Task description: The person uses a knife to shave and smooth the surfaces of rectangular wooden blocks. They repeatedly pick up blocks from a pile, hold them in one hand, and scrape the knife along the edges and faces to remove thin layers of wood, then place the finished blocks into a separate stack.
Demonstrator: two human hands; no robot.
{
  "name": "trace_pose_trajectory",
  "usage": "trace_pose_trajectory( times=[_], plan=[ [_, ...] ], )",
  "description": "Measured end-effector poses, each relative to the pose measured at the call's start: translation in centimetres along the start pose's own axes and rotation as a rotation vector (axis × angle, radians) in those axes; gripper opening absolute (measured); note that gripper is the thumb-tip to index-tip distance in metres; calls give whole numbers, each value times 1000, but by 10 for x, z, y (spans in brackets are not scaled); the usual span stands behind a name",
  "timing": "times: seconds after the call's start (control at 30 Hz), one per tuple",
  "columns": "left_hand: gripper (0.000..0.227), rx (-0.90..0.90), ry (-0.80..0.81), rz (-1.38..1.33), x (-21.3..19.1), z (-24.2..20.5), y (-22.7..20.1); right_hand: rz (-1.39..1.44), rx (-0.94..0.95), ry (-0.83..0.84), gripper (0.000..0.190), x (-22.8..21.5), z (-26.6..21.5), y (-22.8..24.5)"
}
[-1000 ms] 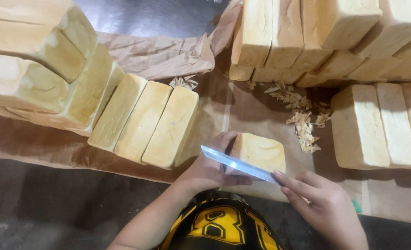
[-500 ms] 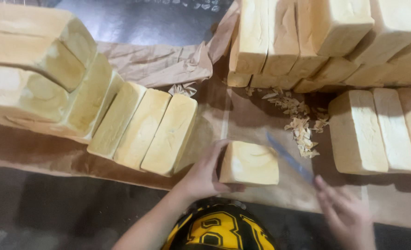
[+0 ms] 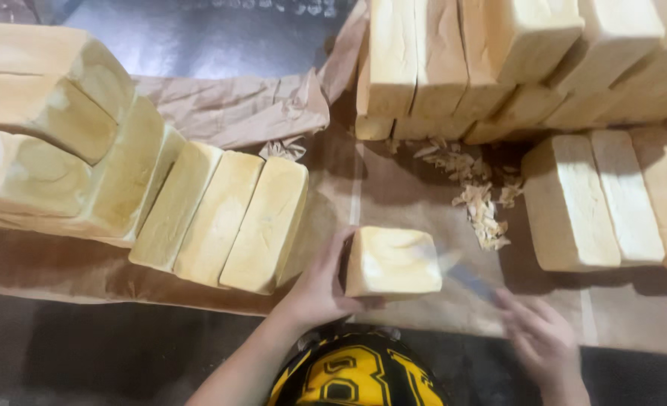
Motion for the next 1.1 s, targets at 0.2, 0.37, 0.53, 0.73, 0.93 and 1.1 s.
trace_pose_trajectory(
  times=[0.2,0.37,0.53,0.73,0.93,1.1],
  plan=[
    [113,-5,-55,222,3,-8,-6,405,33,-23,50,24,-17,-5],
    [111,-128,-50,122,6,-5,-8,698,217,73,44,72,-5,28],
    [120,-185,-30,193,-4,2,2,1042,183,-93,5,63,26,32],
    [105,-98,214,240,-5,67,22,779,560,-101,16,52,43,-16],
    [106,-44,244,886,41,39,61,648,624,115,31,93,27,-43],
    [112,-268,297,1048,37,5,60,625,585,248,30,141,16,-51]
  ],
)
Point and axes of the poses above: each hand's wrist, its own z-axis towards the middle knuckle, its own x-axis out of the palm, y = z × x, the point moved 5 cm from there along z, towards the middle knuckle, and after that the axes turned 2 degrees about -z, right-handed, at the moved point
